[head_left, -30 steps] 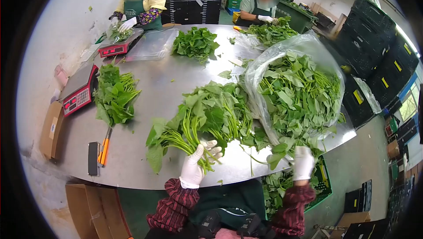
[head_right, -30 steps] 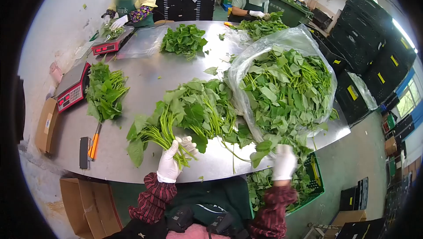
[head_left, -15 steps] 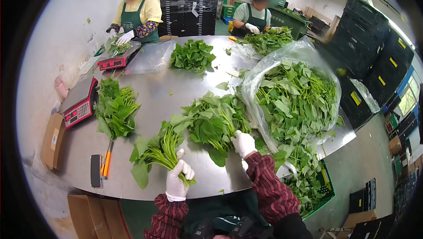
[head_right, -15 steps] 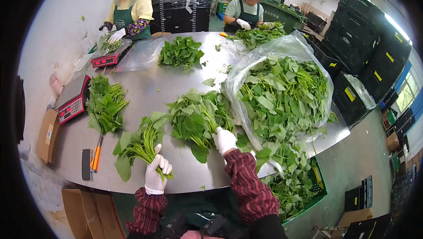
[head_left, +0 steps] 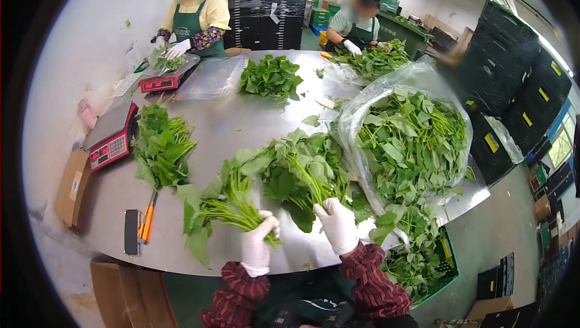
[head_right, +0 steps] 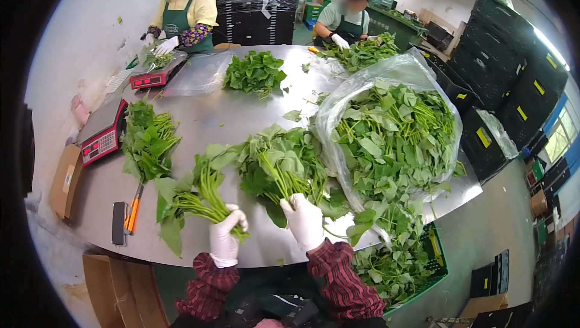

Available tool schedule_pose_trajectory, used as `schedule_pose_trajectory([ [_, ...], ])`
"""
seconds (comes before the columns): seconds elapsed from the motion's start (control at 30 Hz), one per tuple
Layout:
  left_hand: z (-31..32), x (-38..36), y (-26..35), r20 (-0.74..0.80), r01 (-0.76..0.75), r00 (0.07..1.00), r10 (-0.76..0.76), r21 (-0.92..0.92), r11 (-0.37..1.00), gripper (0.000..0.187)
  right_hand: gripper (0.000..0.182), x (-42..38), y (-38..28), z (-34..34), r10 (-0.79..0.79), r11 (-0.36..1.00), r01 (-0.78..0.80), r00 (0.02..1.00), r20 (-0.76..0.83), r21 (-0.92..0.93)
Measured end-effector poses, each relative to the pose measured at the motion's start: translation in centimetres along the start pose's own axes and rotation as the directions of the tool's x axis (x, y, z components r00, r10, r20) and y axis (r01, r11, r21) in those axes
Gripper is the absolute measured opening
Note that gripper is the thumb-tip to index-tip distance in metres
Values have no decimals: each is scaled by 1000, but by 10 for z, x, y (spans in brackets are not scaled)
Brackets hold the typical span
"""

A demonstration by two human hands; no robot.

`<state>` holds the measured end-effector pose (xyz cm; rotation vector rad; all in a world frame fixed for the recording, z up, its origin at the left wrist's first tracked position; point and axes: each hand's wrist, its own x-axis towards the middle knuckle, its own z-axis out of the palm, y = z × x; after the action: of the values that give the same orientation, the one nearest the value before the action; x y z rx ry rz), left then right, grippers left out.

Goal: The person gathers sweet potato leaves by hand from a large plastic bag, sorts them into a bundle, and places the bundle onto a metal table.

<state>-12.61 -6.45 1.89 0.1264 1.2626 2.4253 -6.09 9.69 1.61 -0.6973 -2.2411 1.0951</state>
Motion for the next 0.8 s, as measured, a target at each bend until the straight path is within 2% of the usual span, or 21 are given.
schedule_pose_trajectory([
  [0.03, 8, -1, 1, 2, 11, 1000, -11, 29, 1000, 9, 23, -6, 1, 5, -202, 971, 192, 978, -60, -143],
  [0.07, 16, -1, 0, 3, 25, 1000, -25, 56, 998, 9, 23, -12, 2, 10, -401, 886, 361, 912, -89, -292],
  [0.13, 28, -4, -2, -2, 49, 999, -49, 99, 994, 12, 23, -23, -13, 7, -460, 853, 421, 886, -62, -309],
  [0.2, 29, -3, -11, 32, 49, 998, -54, 121, 991, 13, 23, -31, -25, 3, -609, 702, 546, 793, 11, -458],
  [0.23, 26, 0, -15, 38, 46, 998, -53, 152, 987, 12, 21, -38, -26, 1, -584, 665, 552, 804, 112, -503],
  [0.27, 24, 1, -17, 45, 43, 998, -52, 181, 982, 12, 21, -39, -27, -1, -582, 667, 552, 805, 113, -501],
  [0.33, 24, -2, -18, 18, 42, 999, -45, 139, 989, 12, 19, -37, -29, -7, -527, 820, 549, 834, 163, -162],
  [0.37, 23, -3, -19, -9, 37, 999, -37, 95, 995, 11, 24, -38, -30, -13, -256, 964, 222, 922, 291, 146],
  [0.4, 21, -4, -17, -8, 40, 999, -39, 97, 994, 11, 24, -34, -30, -16, -253, 965, 219, 923, 289, 146],
  [0.43, 18, -5, -14, 37, 80, 996, -85, 119, 990, 12, 27, -26, -30, -21, -42, 954, -90, 904, 424, 287],
  [0.47, 18, -7, -12, 81, 119, 988, -132, 143, 983, 12, 30, -19, -30, -25, 133, 839, -400, 808, 575, 368],
  [0.53, 20, -12, -14, 91, 116, 986, -138, 216, 970, 14, 30, -13, -19, -22, 131, 874, -368, 806, 578, 316],
  [0.6, 19, -16, -24, 138, 152, 972, -188, 237, 960, 17, 26, -14, -20, -15, 133, 741, -459, 816, 563, 490],
  [0.63, 20, -16, -26, 161, 151, 969, -190, 226, 962, 13, 21, -14, -23, -18, 220, 815, -460, 807, 547, 352],
  [0.67, 19, -15, -27, 159, 152, 969, -191, 228, 962, 13, 21, -18, -26, -20, 220, 814, -462, 807, 548, 353],
  [0.73, 13, -9, -28, 121, 225, 969, -213, -94, 970, 10, 15, -34, -38, -28, 268, 505, -398, 916, 300, 766],
  [0.77, 1, -1, -29, 90, 201, 977, -193, -99, 975, 12, 14, -37, -32, -40, 268, 460, -321, 939, 216, 828],
  [0.8, -2, 1, -19, 76, 241, 970, -231, -176, 954, 13, 16, -36, -24, -51, 373, 449, -234, 926, 57, 863],
])
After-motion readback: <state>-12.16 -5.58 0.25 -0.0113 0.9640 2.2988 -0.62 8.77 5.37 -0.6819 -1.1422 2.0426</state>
